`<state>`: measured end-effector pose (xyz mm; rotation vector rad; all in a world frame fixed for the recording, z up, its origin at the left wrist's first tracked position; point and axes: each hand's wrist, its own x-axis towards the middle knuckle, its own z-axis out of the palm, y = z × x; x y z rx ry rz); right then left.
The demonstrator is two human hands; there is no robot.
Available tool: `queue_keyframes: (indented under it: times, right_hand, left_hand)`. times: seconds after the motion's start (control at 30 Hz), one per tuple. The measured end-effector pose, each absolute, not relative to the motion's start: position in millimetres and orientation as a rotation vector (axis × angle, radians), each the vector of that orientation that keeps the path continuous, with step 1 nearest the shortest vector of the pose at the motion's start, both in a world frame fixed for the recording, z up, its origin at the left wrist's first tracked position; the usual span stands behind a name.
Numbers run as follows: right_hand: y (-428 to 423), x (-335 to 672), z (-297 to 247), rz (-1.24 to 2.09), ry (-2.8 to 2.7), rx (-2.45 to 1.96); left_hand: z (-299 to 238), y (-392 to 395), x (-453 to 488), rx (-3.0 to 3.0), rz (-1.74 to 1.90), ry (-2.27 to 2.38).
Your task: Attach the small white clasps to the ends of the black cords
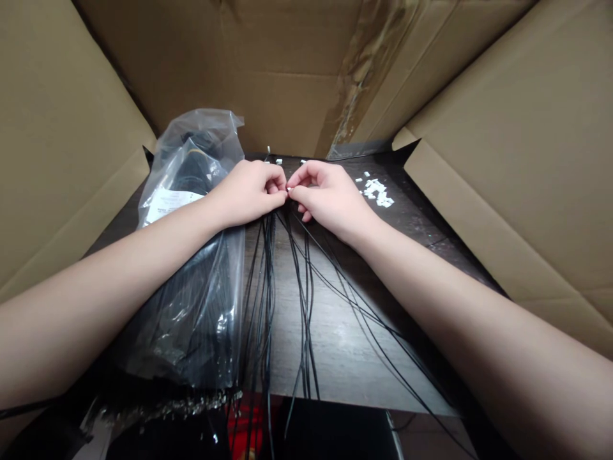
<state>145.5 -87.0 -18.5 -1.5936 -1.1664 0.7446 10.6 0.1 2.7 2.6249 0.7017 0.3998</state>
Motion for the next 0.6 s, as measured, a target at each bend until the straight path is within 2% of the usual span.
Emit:
queue_keyframes:
  times: [0.6]
  right_hand:
    - [-85.8,146.4,-18.0,0.743,-1.176,-1.603]
  left_hand:
    - [4.8,-0.3,10.8,2.644,0.380,0.732]
